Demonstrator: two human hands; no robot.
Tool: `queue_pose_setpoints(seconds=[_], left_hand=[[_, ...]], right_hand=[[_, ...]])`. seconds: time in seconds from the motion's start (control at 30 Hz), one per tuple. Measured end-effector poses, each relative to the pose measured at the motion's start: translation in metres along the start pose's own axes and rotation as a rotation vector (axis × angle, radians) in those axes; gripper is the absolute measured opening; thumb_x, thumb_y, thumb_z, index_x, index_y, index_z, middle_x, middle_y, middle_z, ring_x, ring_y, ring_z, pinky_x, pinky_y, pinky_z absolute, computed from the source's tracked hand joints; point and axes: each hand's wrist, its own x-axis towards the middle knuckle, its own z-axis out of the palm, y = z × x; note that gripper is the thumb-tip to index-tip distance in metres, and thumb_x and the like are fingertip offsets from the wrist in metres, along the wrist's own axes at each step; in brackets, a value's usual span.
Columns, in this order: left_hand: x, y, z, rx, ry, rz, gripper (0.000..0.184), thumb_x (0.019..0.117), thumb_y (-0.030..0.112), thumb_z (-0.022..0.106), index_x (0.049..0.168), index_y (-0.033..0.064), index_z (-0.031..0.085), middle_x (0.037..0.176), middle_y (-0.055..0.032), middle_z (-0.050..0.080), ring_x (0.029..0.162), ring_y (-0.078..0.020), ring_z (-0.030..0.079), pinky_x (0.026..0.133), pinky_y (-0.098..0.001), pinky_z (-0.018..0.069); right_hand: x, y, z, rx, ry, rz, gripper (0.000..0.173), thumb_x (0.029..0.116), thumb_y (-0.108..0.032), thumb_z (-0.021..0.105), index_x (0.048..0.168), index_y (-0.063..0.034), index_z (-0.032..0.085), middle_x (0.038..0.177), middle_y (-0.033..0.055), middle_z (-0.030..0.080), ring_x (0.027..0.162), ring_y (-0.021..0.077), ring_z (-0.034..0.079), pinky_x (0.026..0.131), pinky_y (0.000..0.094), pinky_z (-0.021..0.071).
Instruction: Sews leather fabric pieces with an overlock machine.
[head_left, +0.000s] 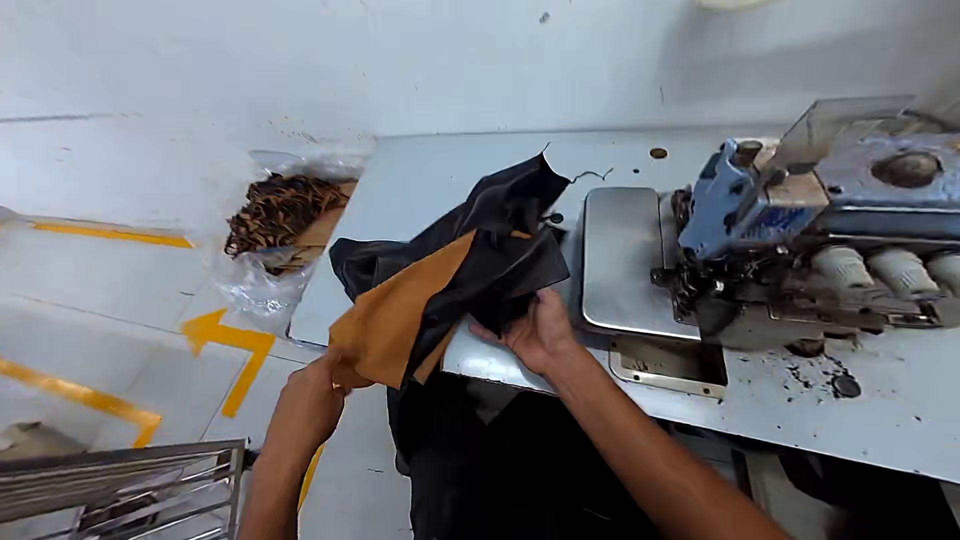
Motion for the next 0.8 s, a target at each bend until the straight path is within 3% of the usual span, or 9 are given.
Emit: queue_pose_setpoints(seconds=[0.07, 0.13, 0.23, 0.33, 0.4, 0.47, 0.53, 0.67, 0.8], left_hand=[[-0.003, 0.037, 0.003, 0.022, 0.157, 0.153, 0.039, 0.0907, 0.004, 0.064, 0.129, 0.0004, 0.065, 0.132, -0.0212, 0.065, 0.119, -0.0395, 0.065, 0.099, -0.0627, 0.0518], [0.0, 0.09, 0.006, -0.113, 0.242, 0.373, 0.057, 0.0942, 0.034, 0.068, 0.14, 0.0029, 0.057, 0.138, -0.0154, 0.062, 0.124, -0.0272, 0.064, 0.102, -0.0496, 0.0552], [0.033, 0.139, 0.025, -0.189, 0.125, 0.59, 0.09, 0.0872, 0.058, 0.073, 0.155, 0.0085, 0.041, 0.154, -0.0104, 0.05, 0.144, -0.0251, 0.047, 0.119, -0.0547, 0.0379], [0.037, 0.13, 0.042, -0.161, 0.133, 0.81, 0.03, 0.0914, 0.021, 0.06, 0.116, 0.0116, 0.074, 0.115, -0.0027, 0.073, 0.114, -0.0202, 0.068, 0.112, -0.0601, 0.0426], [0.017, 0.111, 0.049, -0.108, -0.029, 0.906, 0.032, 0.0942, 0.015, 0.053, 0.115, 0.0223, 0.076, 0.117, 0.003, 0.072, 0.118, -0.0184, 0.064, 0.114, -0.0611, 0.0377], [-0.004, 0.096, 0.064, -0.077, -0.26, 0.904, 0.035, 0.0937, 0.018, 0.06, 0.123, 0.0322, 0.074, 0.133, 0.0073, 0.067, 0.13, -0.0167, 0.058, 0.118, -0.0631, 0.0336], [-0.013, 0.092, 0.064, -0.133, -0.488, 0.818, 0.048, 0.0886, 0.041, 0.076, 0.134, 0.0288, 0.069, 0.147, 0.0037, 0.06, 0.141, -0.0187, 0.051, 0.12, -0.0637, 0.0327], [0.029, 0.114, 0.02, -0.155, -0.213, 0.695, 0.063, 0.0886, 0.055, 0.073, 0.134, 0.0125, 0.067, 0.137, -0.005, 0.066, 0.127, -0.0195, 0.063, 0.107, -0.0466, 0.0535], [0.102, 0.111, 0.019, 0.098, -0.054, 0.453, 0.084, 0.0879, 0.05, 0.077, 0.153, 0.0074, 0.045, 0.141, -0.0267, 0.056, 0.122, -0.0494, 0.058, 0.099, -0.0699, 0.0452]], right_hand=[[0.005, 0.011, -0.007, -0.117, 0.089, -0.036, 0.046, 0.1095, -0.047, 0.032, 0.139, -0.0175, 0.05, 0.126, 0.0116, 0.064, 0.107, 0.0294, 0.066, 0.083, 0.0525, 0.0576], [0.0, 0.022, -0.005, -0.207, 0.146, -0.099, 0.039, 0.1101, -0.037, 0.038, 0.138, -0.0143, 0.051, 0.121, 0.0124, 0.065, 0.101, 0.0275, 0.068, 0.079, 0.0486, 0.0587], [-0.014, 0.037, -0.002, -0.433, 0.047, -0.387, 0.035, 0.1083, -0.024, 0.045, 0.141, -0.0176, 0.055, 0.121, 0.004, 0.068, 0.102, 0.0149, 0.067, 0.082, 0.0385, 0.0591], [-0.041, 0.027, -0.022, -0.624, -0.087, -0.442, 0.041, 0.1034, -0.021, 0.047, 0.142, -0.0186, 0.061, 0.146, 0.0012, 0.056, 0.13, 0.0157, 0.056, 0.103, 0.0449, 0.0512], [-0.067, 0.013, -0.049, -0.469, -0.142, -0.323, 0.051, 0.1004, -0.028, 0.037, 0.144, -0.0148, 0.061, 0.156, 0.0021, 0.049, 0.145, 0.0212, 0.044, 0.113, 0.0497, 0.0432], [-0.09, 0.004, -0.07, -0.261, -0.076, -0.235, 0.062, 0.1052, -0.047, 0.023, 0.142, -0.013, 0.06, 0.142, 0.005, 0.063, 0.132, 0.0218, 0.057, 0.107, 0.0478, 0.0481], [-0.1, 0.002, -0.076, -0.278, 0.018, -0.165, 0.073, 0.1009, -0.071, 0.03, 0.142, -0.0166, 0.054, 0.127, 0.0046, 0.069, 0.116, 0.0189, 0.067, 0.097, 0.044, 0.0567], [-0.086, 0.0, -0.074, -0.604, 0.244, -0.178, 0.045, 0.0963, -0.043, 0.07, 0.128, -0.0113, 0.066, 0.107, 0.0094, 0.074, 0.093, 0.0216, 0.074, 0.075, 0.0424, 0.0634], [-0.078, -0.006, -0.076, -0.86, 0.361, -0.294, 0.03, 0.0976, -0.037, 0.071, 0.118, -0.0147, 0.075, 0.086, 0.0047, 0.075, 0.07, 0.0153, 0.069, 0.062, 0.0368, 0.0565]])
